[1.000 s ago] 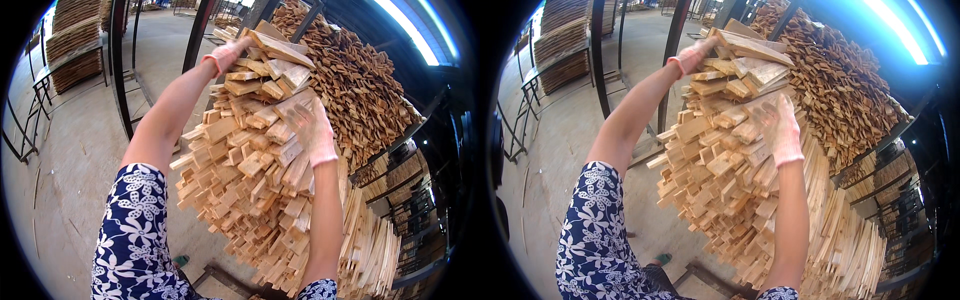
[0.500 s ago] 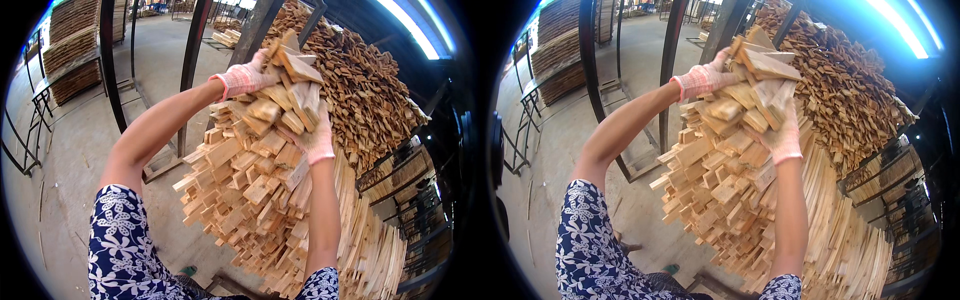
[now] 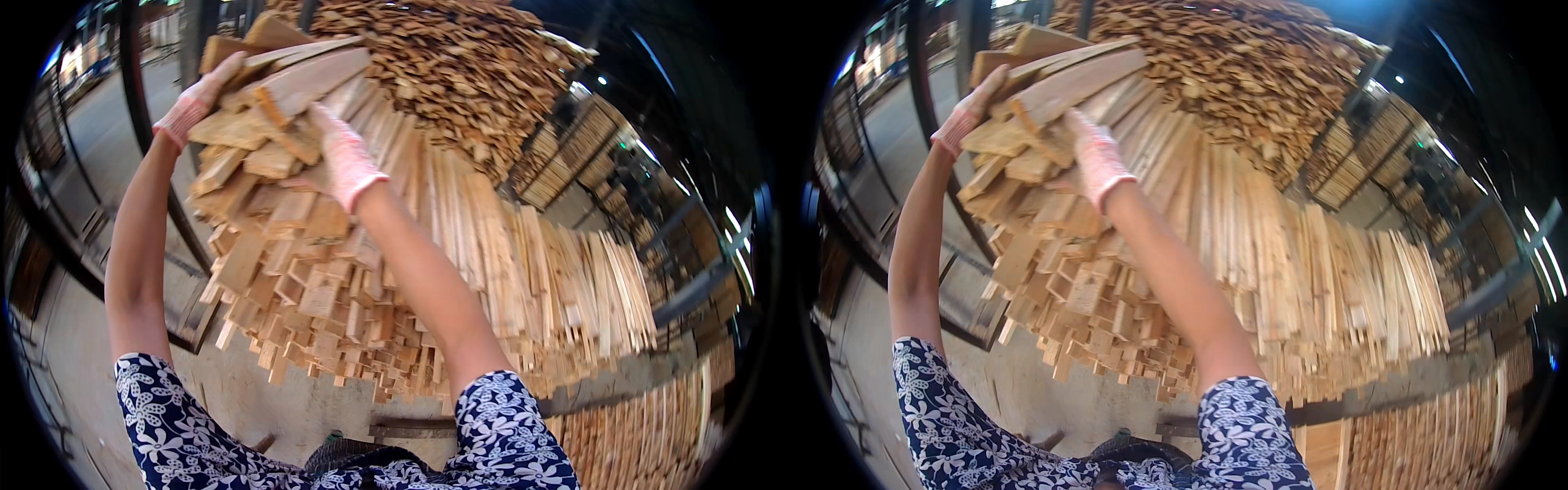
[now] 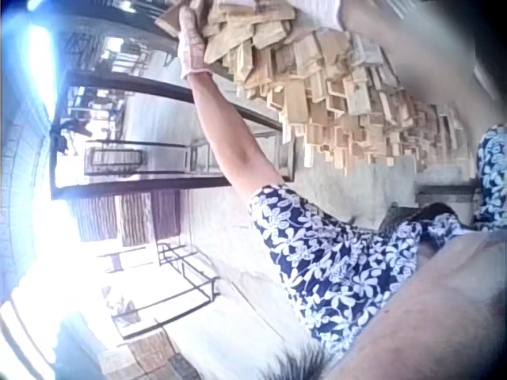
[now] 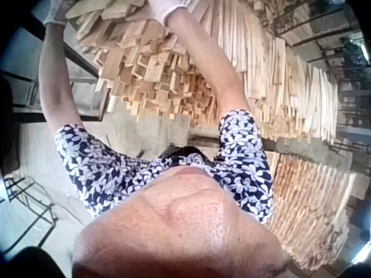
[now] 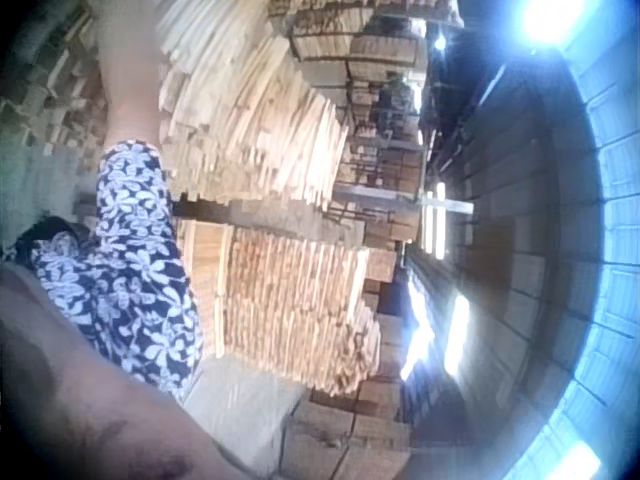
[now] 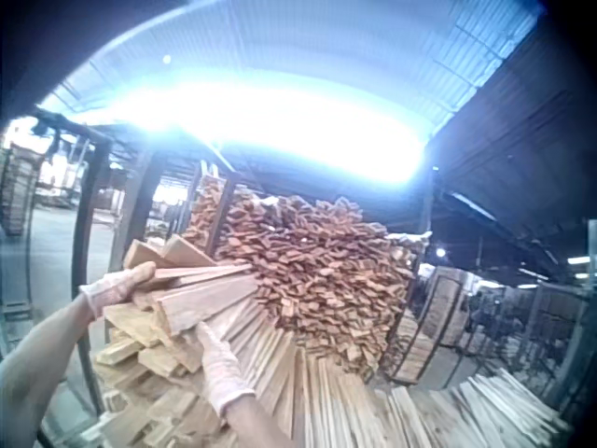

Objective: The person repeatedly picks up bundles of wooden planks from a large pile and arranges them into a neat stack on a wooden workbench. They wear pink gloves and handle the planks by hand, aligning them carefully to build a uniform pile.

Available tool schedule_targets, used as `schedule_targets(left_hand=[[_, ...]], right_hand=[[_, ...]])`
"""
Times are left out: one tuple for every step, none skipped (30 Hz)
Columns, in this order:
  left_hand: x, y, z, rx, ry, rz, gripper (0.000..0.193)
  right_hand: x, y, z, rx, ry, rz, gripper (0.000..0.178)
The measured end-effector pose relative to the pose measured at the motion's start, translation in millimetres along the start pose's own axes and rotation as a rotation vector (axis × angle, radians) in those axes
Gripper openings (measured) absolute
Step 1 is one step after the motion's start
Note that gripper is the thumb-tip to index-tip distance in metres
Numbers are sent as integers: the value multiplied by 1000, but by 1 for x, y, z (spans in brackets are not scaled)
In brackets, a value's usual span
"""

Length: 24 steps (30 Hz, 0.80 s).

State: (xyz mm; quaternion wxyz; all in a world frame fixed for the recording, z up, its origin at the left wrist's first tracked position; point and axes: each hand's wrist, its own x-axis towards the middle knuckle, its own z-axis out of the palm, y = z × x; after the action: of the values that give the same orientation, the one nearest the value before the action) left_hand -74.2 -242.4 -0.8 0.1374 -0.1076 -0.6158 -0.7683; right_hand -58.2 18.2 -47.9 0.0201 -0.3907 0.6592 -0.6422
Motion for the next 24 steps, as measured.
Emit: schedule_targets(left_hand=[[6, 1, 1, 0, -9, -1, 65], [10, -2, -1, 1, -9, -6, 64], [8, -1, 6, 2, 4, -41, 65], [4, -1, 12, 2, 23, -76, 66], [-2, 1, 15, 4, 51, -107, 66], [-8, 4, 15, -29, 103, -113, 62], [-15, 1, 16, -123, -59, -68, 61], [-28, 9, 23, -105, -115, -55, 62], [-43, 21, 28, -71, -163, -40, 63], [-57, 31, 52, 44, -118, -61, 67], [-71, 38, 71, 165, -135, -32, 64], [-81, 47, 79, 295, -152, -5, 61], [-75, 42, 65, 488, -62, 98, 65], [-70, 36, 45, 687, 28, 190, 69], [-83, 33, 37, 706, -30, 222, 69], [-108, 38, 32, 750, -82, 251, 70], [-150, 67, 63, 745, -55, -105, 81], [-165, 57, 47, 856, -56, 55, 86], [-179, 60, 49, 917, -95, 122, 93], [-188, 60, 52, 850, -203, 210, 101], [-194, 64, 49, 867, -305, 235, 102], [-199, 69, 41, 883, -403, 261, 103], [-195, 69, 23, 806, -492, 225, 102], [-185, 68, 10, 707, -585, 193, 102]], right_hand=[[5, -7, 0, 155, 91, 129, 78], [10, -12, 2, 320, 173, 259, 66], [13, -10, 0, 459, 191, 319, 63], [13, -9, -4, 599, 226, 382, 60], [15, 4, -10, 705, 200, 371, 65], [13, -3, -1, 817, 166, 361, 70], [11, -13, 1, 748, 256, 464, 64], [3, -18, 3, 695, 180, 407, 54], [-5, -31, 7, 594, 179, 398, 50], [-2, -7, -19, 752, 122, 401, 60], [-7, 3, -33, 616, 107, 353, 72], [-15, 8, -40, 490, 88, 294, 86], [-20, -3, -31, 514, 70, 294, 83], [-23, -11, -19, 546, 46, 297, 81], [-42, -32, -8, 681, 74, 404, 63], [-65, -65, 22, 547, 66, 387, 54], [-92, -86, 25, 471, 112, 474, 59], [-110, -118, 48, 439, 166, 528, 59], [-124, -120, 47, 469, 189, 603, 59], [-141, -95, 23, 554, 7, 489, 63], [-143, -83, -2, -49, -207, 270, 68], [-140, -84, -8, -192, -260, 202, 72], [-136, -77, -10, -309, -315, 120, 76], [-134, -81, -2, 16, -213, 228, 79]])
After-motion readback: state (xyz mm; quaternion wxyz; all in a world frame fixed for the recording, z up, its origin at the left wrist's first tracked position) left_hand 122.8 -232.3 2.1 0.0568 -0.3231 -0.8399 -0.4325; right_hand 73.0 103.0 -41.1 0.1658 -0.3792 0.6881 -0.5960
